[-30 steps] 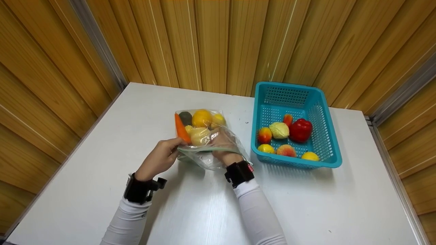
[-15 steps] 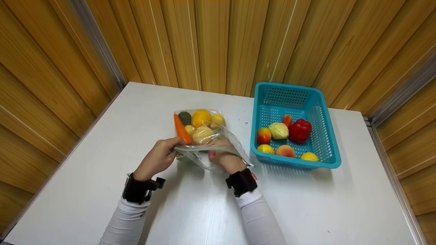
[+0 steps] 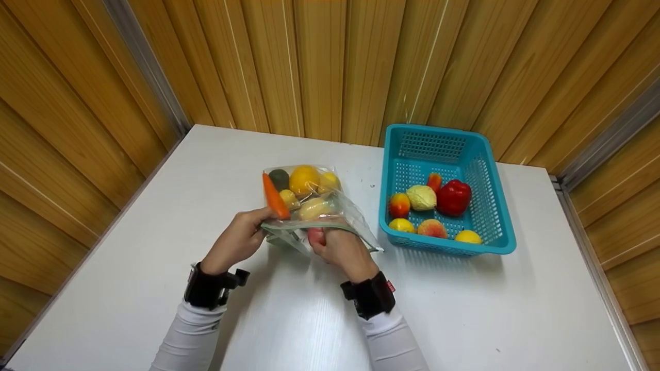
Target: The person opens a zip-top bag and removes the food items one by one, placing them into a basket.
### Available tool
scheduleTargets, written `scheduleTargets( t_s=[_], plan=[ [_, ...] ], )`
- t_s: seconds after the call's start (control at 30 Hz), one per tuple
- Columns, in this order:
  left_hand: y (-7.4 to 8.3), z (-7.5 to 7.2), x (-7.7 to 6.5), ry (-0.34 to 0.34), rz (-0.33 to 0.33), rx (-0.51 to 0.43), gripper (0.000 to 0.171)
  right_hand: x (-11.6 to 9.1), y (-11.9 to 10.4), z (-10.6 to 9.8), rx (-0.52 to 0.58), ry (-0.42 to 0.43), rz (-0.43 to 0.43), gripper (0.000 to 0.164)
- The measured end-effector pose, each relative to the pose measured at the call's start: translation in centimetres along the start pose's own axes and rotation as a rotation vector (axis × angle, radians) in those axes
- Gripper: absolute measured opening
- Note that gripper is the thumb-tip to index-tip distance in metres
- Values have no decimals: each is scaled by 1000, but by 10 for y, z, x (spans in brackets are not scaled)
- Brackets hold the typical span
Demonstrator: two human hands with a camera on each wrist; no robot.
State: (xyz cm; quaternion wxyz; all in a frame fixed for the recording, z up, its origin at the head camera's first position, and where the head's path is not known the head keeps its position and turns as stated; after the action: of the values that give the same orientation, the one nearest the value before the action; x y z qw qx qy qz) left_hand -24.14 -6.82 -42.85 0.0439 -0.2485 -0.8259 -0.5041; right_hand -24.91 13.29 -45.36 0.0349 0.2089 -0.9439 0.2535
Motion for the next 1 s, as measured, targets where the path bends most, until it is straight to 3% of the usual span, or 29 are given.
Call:
scheduleTargets(
  t_s=[0.17,0.33,0.6,1.0],
  plan=[
    [-1,1,-1,8,-1,10,30,-5,-4,-3,29,-2,-25,62],
    [-1,1,0,4,-6,2,31,-7,-7,-9,49,6,-69,57],
    [-1,1,1,2,3,18,34,-15,-8,-19,-48,56,-131,41],
    [-1,0,0,5,-3,0,33,-21,-11,-26,-97,45,-116,37]
  ],
)
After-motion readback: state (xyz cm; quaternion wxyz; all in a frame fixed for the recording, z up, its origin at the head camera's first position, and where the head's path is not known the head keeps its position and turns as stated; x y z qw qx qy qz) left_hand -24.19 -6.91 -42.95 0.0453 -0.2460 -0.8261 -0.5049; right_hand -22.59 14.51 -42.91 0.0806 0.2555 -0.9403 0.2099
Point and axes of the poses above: each hand's wrist, its own x-axis towards the middle knuckle, its own z-axis out of the palm, y = z × x, the point moved 5 cm from there along x, towards the middle knuckle, and after that the axes turned 9 degrees about -x, right-handed, at the moved point
